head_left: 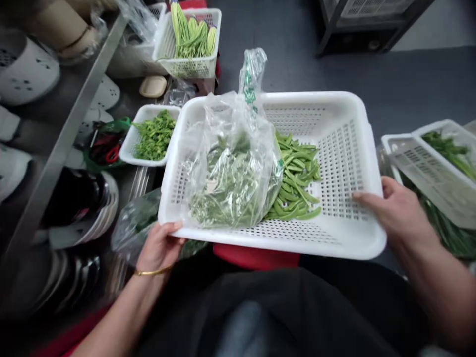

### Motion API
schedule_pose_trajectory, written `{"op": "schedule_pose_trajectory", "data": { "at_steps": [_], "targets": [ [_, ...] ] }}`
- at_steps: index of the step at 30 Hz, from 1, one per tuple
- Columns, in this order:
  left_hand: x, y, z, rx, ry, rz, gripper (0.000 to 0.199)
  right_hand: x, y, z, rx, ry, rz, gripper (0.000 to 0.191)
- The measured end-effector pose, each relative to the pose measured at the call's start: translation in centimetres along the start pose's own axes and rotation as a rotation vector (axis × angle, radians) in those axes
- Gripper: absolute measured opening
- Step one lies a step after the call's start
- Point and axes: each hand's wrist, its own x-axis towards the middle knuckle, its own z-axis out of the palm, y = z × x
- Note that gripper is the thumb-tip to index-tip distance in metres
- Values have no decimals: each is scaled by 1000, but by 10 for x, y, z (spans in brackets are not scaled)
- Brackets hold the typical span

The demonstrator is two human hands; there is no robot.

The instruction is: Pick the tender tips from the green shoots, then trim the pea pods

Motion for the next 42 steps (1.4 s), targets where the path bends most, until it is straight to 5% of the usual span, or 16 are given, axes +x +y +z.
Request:
{"op": "schedule_pose_trajectory", "data": {
  "at_steps": [3, 5, 8, 10, 15, 21, 25, 34, 42],
  "targets": [
    [-59, -52, -69, 38, 71, -52, 32, -99, 35, -1, 0, -143, 125, 31],
    [-82, -87, -102, 115, 92, -96, 32, -136, 58, 5, -104, -203, 123, 28],
    [-96, -117, -133, 339, 79, -55, 31, -157, 79, 14, -322, -264, 80, 25],
    [-94, -117, -144, 612, 49, 92, 35, -158, 77, 16, -478, -287, 4, 31],
    [-71, -79, -145, 1158, 129, 635, 54, -152, 52, 16, -683, -67, -257, 43],
    [-53, -60, -121, 1608, 76, 563, 35, -168, 51, 15, -788, -94, -215, 41],
    [-47, -56, -123, 1743, 62, 541, 28, -181, 55, 10, -797, -166, -222, 40],
    [-36, -41, -134, 1354, 2, 508, 21, -153, 44, -1, -647, -165, -250, 38],
    [-30, -69, -144, 1165, 28, 511, 29, -155, 49, 9, -470, -164, -176, 50]
  ]
}}
